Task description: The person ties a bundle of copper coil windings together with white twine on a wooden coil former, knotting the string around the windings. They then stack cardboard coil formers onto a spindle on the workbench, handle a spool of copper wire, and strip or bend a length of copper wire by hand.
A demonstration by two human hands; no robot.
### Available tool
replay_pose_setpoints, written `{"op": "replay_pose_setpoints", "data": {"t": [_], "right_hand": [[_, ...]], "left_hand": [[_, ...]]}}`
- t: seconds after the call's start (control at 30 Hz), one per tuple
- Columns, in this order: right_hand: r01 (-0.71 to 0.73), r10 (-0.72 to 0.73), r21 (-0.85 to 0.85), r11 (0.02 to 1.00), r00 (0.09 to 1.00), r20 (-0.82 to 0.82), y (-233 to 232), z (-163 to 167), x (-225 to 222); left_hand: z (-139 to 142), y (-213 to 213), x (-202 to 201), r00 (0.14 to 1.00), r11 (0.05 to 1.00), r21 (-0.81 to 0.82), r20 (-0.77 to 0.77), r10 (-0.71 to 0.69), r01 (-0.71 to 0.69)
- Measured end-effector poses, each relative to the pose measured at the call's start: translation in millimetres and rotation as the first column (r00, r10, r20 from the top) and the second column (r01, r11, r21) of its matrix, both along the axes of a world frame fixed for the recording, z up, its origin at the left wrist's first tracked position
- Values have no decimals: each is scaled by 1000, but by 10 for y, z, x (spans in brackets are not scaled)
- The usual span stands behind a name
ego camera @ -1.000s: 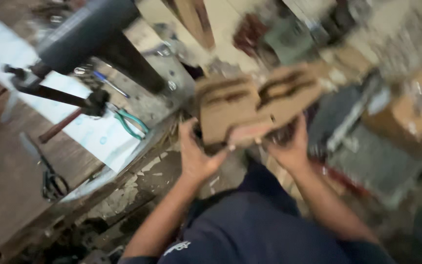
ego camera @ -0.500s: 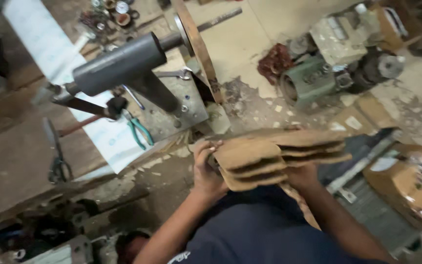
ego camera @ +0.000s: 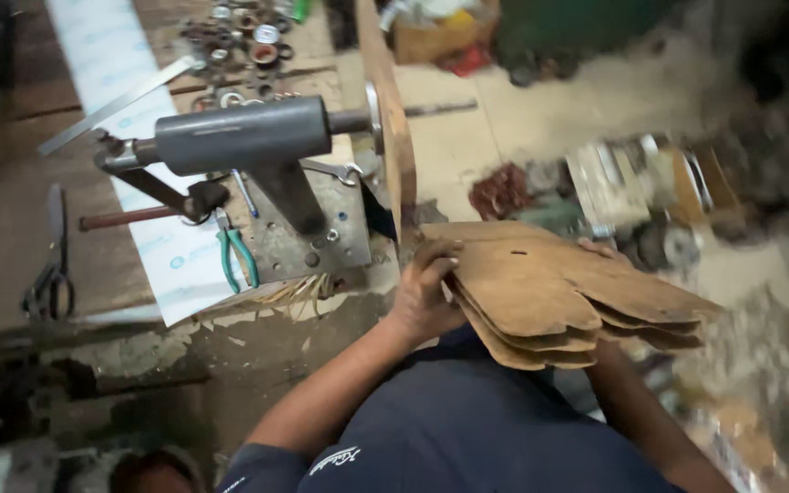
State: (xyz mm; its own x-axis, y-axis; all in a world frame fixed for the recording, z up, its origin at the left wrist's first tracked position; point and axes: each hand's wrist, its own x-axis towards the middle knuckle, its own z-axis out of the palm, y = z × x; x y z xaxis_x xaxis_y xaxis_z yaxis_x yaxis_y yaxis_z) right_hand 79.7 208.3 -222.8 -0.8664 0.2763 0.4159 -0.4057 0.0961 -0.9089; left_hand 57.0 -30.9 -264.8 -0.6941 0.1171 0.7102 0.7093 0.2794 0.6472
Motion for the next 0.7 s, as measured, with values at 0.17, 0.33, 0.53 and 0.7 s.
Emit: {"op": "replay_pose_setpoints", "data": {"t": [0.17, 0.33, 0.53, 0.7], "right_hand": [[-169, 206, 176, 970, 954, -218, 340, 225, -1253], [-333, 493, 406, 851, 774, -398, 612, 565, -2530], [-262, 730, 708, 656, 459, -507, 424, 1062, -3255], [-230, 833, 802, 551, 206, -513, 149, 1258, -3348]], "left_hand": [[-17, 436, -759, 948, 964, 54, -172, 266, -261], [-31, 929, -1254, 822, 816, 251, -109, 559, -521], [232, 1240, -1454, 709, 549, 680, -61, 703, -486], [128, 1227, -1275, 779, 439, 842, -37, 626, -313]]}}
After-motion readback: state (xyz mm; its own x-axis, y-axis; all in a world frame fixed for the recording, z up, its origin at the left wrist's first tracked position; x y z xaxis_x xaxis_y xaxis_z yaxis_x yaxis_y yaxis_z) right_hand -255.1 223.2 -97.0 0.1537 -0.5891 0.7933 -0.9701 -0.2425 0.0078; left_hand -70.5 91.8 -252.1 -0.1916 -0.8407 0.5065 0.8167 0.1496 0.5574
